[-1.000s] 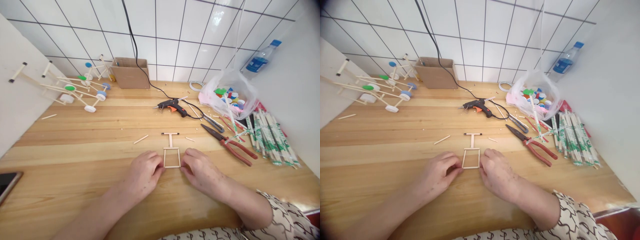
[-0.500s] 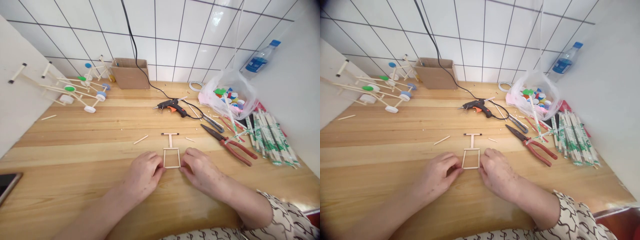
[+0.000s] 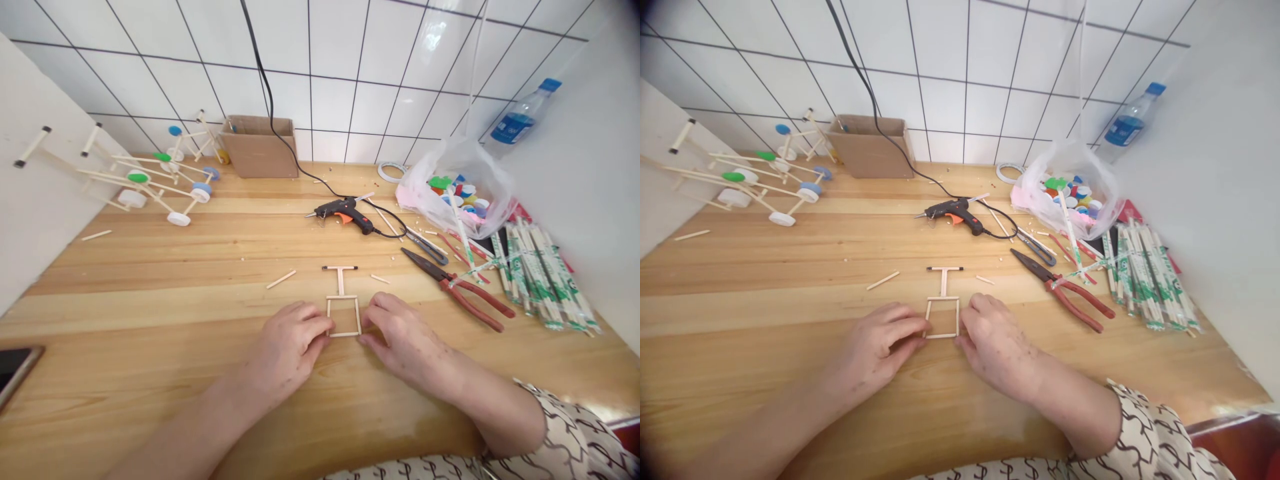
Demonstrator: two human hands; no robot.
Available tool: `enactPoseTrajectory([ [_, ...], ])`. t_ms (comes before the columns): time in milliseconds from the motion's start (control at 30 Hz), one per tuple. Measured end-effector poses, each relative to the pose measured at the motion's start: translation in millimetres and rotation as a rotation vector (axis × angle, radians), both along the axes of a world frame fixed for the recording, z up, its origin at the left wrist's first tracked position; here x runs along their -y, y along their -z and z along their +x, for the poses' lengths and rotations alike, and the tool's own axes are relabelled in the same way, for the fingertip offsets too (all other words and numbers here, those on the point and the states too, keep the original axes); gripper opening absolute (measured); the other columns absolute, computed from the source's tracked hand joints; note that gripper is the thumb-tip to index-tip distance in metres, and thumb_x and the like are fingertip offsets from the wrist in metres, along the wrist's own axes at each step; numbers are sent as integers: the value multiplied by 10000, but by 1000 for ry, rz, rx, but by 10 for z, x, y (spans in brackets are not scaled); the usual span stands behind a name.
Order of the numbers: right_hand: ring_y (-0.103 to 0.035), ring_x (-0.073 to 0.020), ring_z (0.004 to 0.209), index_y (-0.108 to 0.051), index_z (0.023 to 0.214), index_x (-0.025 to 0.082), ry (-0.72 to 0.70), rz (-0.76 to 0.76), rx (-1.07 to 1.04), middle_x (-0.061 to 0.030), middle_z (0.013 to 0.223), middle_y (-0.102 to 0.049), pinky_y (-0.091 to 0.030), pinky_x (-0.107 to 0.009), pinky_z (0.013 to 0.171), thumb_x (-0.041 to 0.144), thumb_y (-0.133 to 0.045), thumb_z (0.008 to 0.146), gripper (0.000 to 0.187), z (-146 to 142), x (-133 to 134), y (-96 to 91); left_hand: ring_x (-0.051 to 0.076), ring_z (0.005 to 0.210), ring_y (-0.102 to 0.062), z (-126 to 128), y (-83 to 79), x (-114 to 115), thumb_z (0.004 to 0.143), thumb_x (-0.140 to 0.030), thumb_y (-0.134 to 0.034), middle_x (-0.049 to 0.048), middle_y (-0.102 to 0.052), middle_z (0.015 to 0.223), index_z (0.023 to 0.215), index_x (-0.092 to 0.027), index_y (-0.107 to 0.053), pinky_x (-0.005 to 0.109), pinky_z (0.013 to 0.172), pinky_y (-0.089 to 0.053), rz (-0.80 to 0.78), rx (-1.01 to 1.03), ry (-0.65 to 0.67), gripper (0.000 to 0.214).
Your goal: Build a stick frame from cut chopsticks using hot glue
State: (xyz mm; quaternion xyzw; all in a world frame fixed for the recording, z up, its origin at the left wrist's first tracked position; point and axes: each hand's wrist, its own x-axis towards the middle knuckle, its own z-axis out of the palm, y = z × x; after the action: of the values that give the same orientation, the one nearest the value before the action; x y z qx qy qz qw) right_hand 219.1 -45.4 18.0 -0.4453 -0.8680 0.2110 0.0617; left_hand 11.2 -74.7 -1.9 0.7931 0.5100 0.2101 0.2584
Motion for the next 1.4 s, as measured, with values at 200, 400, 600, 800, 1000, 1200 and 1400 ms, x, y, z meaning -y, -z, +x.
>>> enactPoseTrajectory([
  [200, -527, -186, 785, -591, 749, 143, -2, -9, 4, -49, 827, -548, -448, -306, 694, 83, -655, 761, 89, -14, -18, -14, 179, 786, -570, 18, -7, -9, 851, -98, -537, 31, -645, 832, 850, -188, -685, 296, 712, -448, -22, -5, -8, 174],
  [400, -526, -187, 787, -601, 756, 139, -1, -16, 17, -51, 827, -551, -446, -305, 695, 75, -641, 769, 76, -17, -28, -23, 179, 789, -577, 31, -2, -22, 830, -75, -558, 27, -644, 818, 831, -180, -684, 287, 711, -459, -16, 4, -14, 164],
  [600, -530, -193, 800, -610, 766, 131, 3, -46, 23, -60, 836, -552, -452, -312, 709, 76, -640, 774, 63, -30, -32, -38, 175, 780, -577, 27, 21, -24, 825, -76, -566, 22, -642, 810, 819, -179, -675, 281, 699, -467, 17, 22, -11, 149],
  [800, -534, -195, 806, -612, 777, 132, -3, -42, 13, -62, 844, -555, -461, -317, 714, 79, -649, 770, 65, -30, -33, -42, 176, 789, -590, 24, 13, -33, 821, -75, -560, 24, -648, 825, 828, -183, -666, 284, 709, -475, 21, 17, -9, 152],
  [1000, -541, -195, 783, -602, 751, 135, -8, 7, -16, -59, 824, -555, -467, -321, 697, 77, -665, 749, 86, -5, -43, -48, 187, 815, -603, -1, 28, -26, 794, -102, -599, 23, -656, 856, 887, -194, -651, 299, 725, -478, 20, 17, -48, 141],
  [1200, -554, -201, 777, -591, 758, 140, 24, 91, -101, -60, 820, -566, -466, -329, 694, 72, -635, 754, 82, 79, -112, -87, 176, 788, -595, -137, 47, -59, 839, -139, -544, 18, -645, 825, 865, -186, -621, 305, 722, -464, 76, 57, -149, 94],
  [1400, -553, -194, 783, -593, 796, 156, 99, 68, -101, -55, 844, -568, -457, -330, 711, 98, -609, 783, 62, 160, -181, -99, 146, 704, -597, -170, -93, -105, 793, -125, -558, 0, -630, 750, 752, -179, -611, 272, 673, -459, -47, 59, -161, 86],
])
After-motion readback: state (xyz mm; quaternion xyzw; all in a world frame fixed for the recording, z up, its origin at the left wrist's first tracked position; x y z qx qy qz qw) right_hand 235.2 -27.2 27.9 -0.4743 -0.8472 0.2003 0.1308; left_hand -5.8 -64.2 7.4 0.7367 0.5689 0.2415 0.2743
